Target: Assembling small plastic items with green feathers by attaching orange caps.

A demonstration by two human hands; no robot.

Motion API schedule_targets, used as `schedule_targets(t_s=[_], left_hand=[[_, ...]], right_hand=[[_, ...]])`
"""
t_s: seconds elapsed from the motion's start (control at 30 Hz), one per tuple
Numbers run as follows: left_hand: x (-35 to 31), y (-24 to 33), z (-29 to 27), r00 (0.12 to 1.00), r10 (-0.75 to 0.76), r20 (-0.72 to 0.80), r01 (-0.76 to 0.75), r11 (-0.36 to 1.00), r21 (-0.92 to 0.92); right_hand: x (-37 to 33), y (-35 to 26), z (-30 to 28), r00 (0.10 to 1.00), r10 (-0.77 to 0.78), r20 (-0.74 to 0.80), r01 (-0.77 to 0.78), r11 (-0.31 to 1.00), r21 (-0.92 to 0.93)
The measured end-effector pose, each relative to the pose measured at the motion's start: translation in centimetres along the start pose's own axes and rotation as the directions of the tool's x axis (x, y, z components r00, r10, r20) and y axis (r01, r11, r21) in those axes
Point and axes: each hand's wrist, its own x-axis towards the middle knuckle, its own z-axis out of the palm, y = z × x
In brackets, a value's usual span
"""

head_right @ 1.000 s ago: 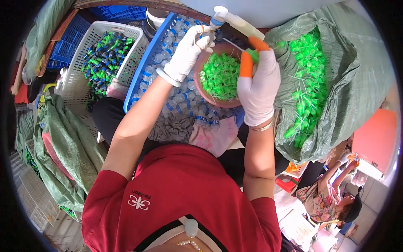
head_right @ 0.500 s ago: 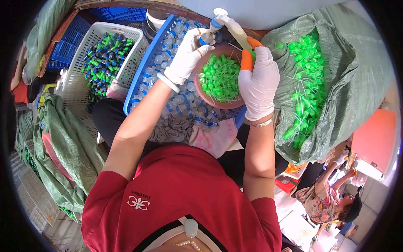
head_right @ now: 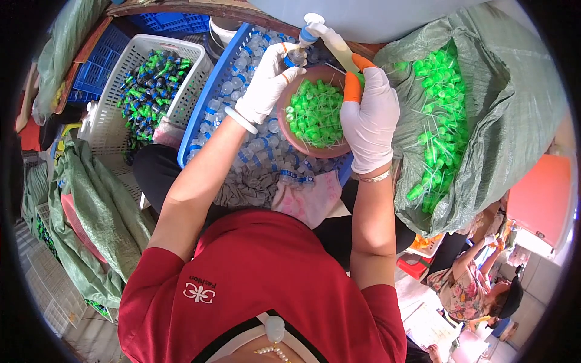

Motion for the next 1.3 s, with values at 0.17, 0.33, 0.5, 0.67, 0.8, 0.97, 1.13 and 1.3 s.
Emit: schedule_targets(t_s=[0.17, 0.33, 0.5, 0.67, 0.8, 0.97, 1.13, 1.3], left_hand=[[0.0, -0.6, -0.2, 1.000, 0.002, 0.007, -0.002, 0.999, 0.047], [-1.1, -0.4, -1.2, 1.000, 0.001, 0.029, -0.006, 0.986, 0.165], [-3.9, 1.1, 0.1, 0.978, -0.075, 0.195, 0.057, 0.994, 0.098], [-6.8, 1.1, 0.8, 0.908, -0.291, 0.302, 0.320, 0.946, -0.050], [-9.7, -1.2, 0.7, 0.894, -0.391, 0.220, 0.376, 0.920, 0.107], [-10.9, -2.6, 1.4, 0.974, 0.005, 0.226, -0.140, 0.800, 0.584], [-12.8, -2.2, 0.0, 0.947, -0.101, 0.305, -0.124, 0.761, 0.637], [-14.6, -0.6, -0.7, 0.928, -0.158, 0.338, -0.133, 0.706, 0.696]], right_hand=[[0.1, -0.4, -0.4, 1.000, -0.011, -0.016, 0.011, 1.000, 0.025], [-0.6, -2.8, -1.4, 0.999, 0.041, 0.011, -0.042, 0.997, 0.064], [-2.3, -2.5, -0.7, 0.973, 0.043, 0.226, -0.015, 0.992, -0.123], [-4.8, -1.0, 1.1, 0.930, -0.015, 0.368, 0.014, 1.000, 0.007], [-7.7, -1.2, 3.3, 0.873, 0.176, 0.454, -0.261, 0.957, 0.130], [-11.5, -1.0, 5.4, 0.641, 0.565, 0.520, -0.748, 0.613, 0.256], [-15.2, 0.9, 4.7, 0.715, 0.395, 0.577, -0.644, 0.693, 0.324], [-14.5, -1.3, 1.4, 0.844, 0.154, 0.514, -0.234, 0.968, 0.094]])
